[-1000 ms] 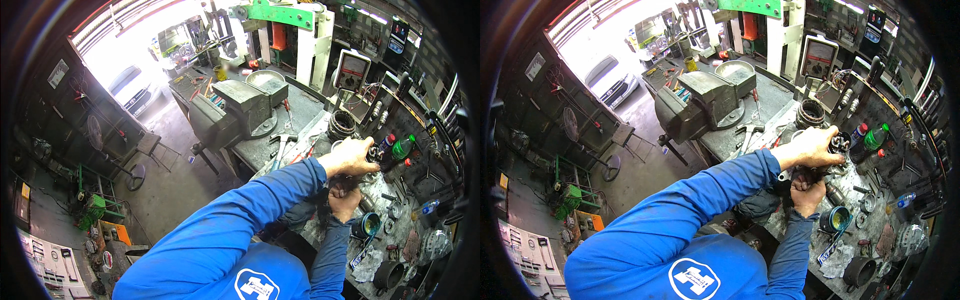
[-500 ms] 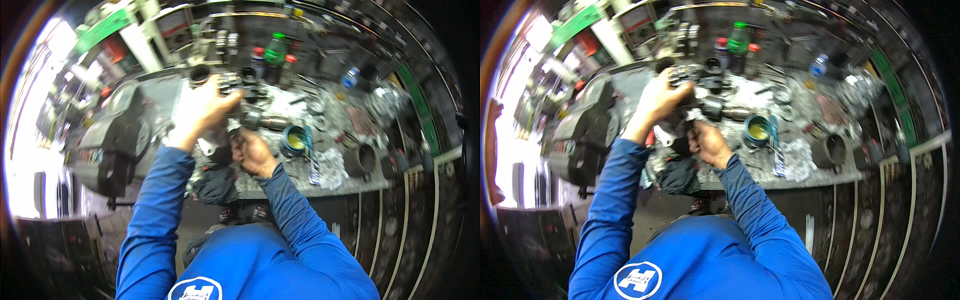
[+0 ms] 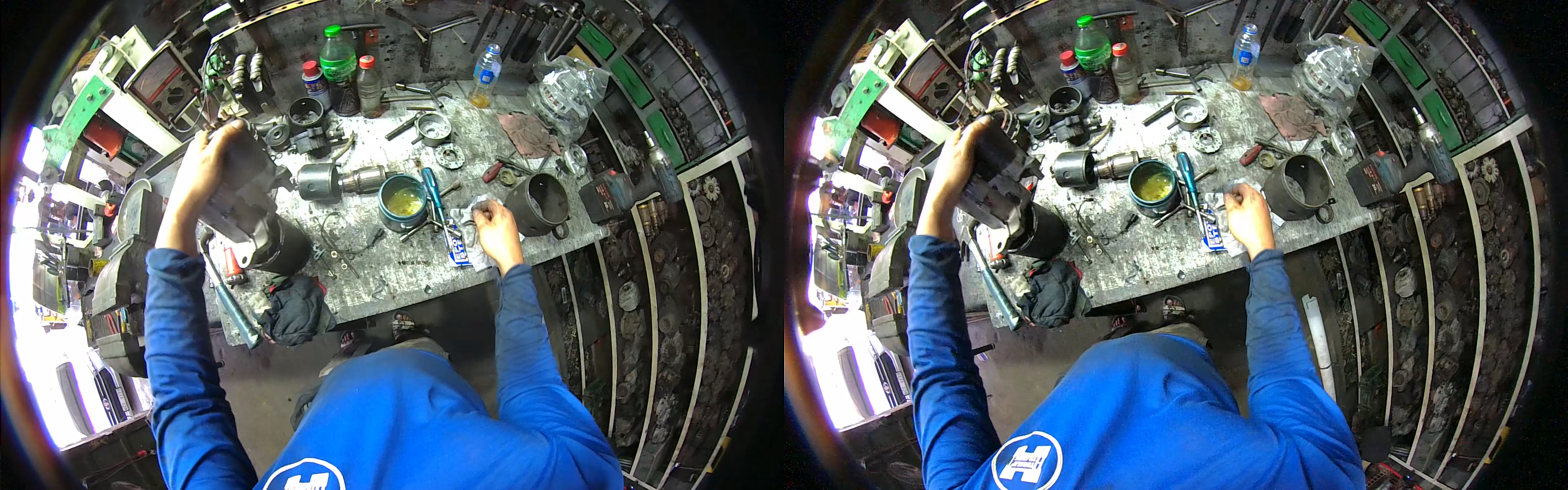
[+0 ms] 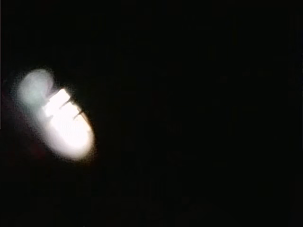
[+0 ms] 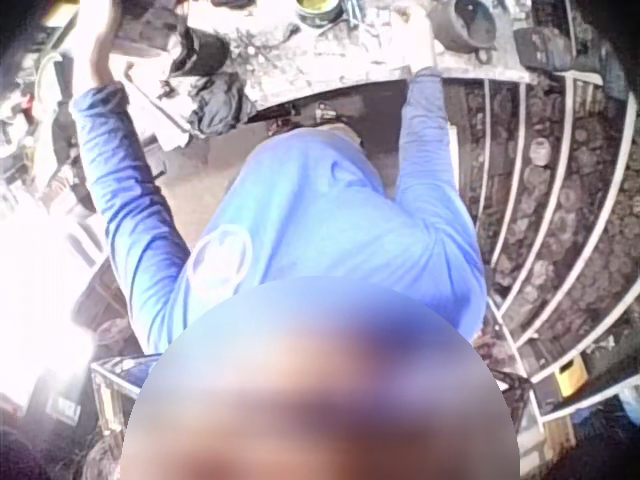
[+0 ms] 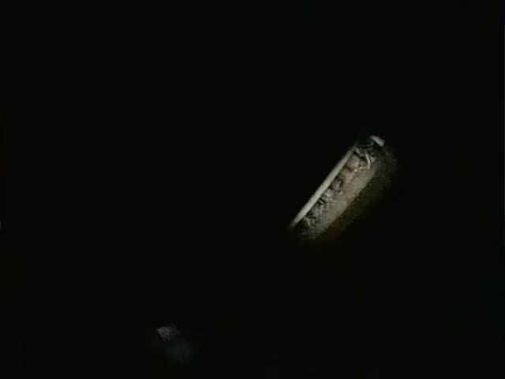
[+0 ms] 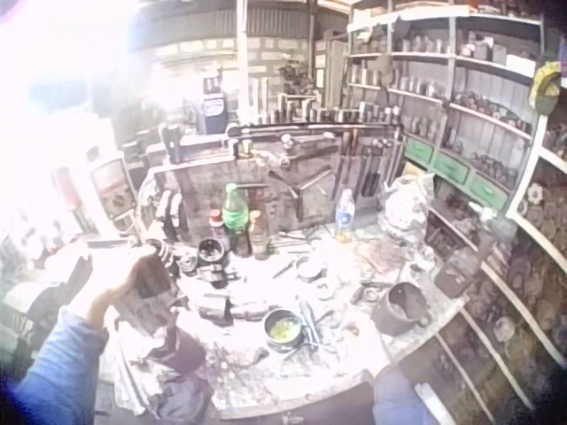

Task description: The person cleans a cylindrical metal part with a rag, then uses a small brush to apply grease to its interior. They insert a small metal ring into the part, rotate it, and continue greasing the interior. The person then picks up a larger cylindrical assembly and applies grease to its interior with the brush.

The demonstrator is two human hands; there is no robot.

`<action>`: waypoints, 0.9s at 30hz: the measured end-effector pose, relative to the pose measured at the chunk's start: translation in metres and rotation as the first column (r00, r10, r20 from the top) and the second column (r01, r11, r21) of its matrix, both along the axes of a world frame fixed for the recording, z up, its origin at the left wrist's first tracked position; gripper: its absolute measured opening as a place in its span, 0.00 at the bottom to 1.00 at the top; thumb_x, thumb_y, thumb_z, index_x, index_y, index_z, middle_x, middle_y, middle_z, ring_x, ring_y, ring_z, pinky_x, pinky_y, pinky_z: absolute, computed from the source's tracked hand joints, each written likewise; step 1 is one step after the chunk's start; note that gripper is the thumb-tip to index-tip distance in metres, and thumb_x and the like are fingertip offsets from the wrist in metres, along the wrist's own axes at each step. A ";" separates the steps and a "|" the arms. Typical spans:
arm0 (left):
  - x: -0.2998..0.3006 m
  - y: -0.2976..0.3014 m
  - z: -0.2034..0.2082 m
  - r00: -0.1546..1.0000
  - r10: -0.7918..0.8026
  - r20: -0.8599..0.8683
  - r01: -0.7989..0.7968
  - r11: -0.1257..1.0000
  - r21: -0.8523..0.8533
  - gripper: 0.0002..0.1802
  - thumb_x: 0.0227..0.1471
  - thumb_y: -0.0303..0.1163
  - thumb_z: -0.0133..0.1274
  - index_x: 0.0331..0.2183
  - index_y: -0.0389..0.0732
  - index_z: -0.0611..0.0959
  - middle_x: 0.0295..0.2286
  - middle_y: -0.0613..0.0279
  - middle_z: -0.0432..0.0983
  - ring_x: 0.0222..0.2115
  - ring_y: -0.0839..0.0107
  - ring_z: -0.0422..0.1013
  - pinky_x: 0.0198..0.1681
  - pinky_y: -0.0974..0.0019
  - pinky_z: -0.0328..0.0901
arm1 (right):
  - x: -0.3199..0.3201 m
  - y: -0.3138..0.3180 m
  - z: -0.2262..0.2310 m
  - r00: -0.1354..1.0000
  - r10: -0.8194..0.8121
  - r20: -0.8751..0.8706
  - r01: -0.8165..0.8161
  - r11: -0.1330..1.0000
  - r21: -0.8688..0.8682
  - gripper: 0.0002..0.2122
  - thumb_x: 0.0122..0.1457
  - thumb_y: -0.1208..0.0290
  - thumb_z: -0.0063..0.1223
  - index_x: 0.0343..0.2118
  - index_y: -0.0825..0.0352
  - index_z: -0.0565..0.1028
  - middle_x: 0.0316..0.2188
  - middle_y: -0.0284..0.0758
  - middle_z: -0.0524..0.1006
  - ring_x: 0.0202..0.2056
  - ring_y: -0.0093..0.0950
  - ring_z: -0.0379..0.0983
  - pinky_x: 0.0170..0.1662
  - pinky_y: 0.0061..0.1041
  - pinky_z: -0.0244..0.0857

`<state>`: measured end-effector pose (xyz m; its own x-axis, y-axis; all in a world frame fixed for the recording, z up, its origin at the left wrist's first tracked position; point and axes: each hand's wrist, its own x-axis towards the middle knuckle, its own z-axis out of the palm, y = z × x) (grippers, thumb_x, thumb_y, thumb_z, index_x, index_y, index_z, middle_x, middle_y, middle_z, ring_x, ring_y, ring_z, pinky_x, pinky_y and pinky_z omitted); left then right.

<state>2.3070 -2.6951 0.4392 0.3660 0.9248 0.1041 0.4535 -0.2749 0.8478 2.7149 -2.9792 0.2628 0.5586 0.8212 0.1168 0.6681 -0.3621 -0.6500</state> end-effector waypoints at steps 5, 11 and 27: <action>-0.009 0.062 -0.005 1.000 -0.016 -0.021 0.010 0.962 -0.273 0.28 0.69 0.50 0.45 0.55 0.38 0.81 0.48 0.59 0.81 0.48 0.70 0.73 0.57 0.65 0.64 | 0.013 0.040 -0.005 0.972 0.222 0.071 -0.223 0.975 -0.001 0.14 0.62 0.64 0.57 0.46 0.68 0.80 0.39 0.52 0.82 0.44 0.51 0.79 0.48 0.44 0.71; -0.008 0.083 -0.010 0.996 -0.093 -0.003 0.090 0.967 -0.238 0.31 0.62 0.58 0.54 0.54 0.44 0.84 0.49 0.65 0.79 0.48 0.73 0.70 0.57 0.68 0.61 | -0.018 0.114 -0.021 0.966 0.209 0.152 -0.187 0.972 -0.144 0.23 0.60 0.61 0.63 0.54 0.69 0.75 0.50 0.54 0.79 0.52 0.49 0.76 0.54 0.45 0.70; -0.019 0.141 -0.047 0.997 -0.072 -0.013 0.065 0.950 -0.306 0.45 0.54 0.61 0.58 0.62 0.38 0.72 0.60 0.47 0.67 0.60 0.58 0.63 0.64 0.56 0.57 | -0.007 0.088 0.077 0.995 -0.098 0.022 0.088 0.960 0.266 0.29 0.56 0.73 0.61 0.62 0.69 0.70 0.40 0.43 0.81 0.39 0.36 0.80 0.48 0.33 0.74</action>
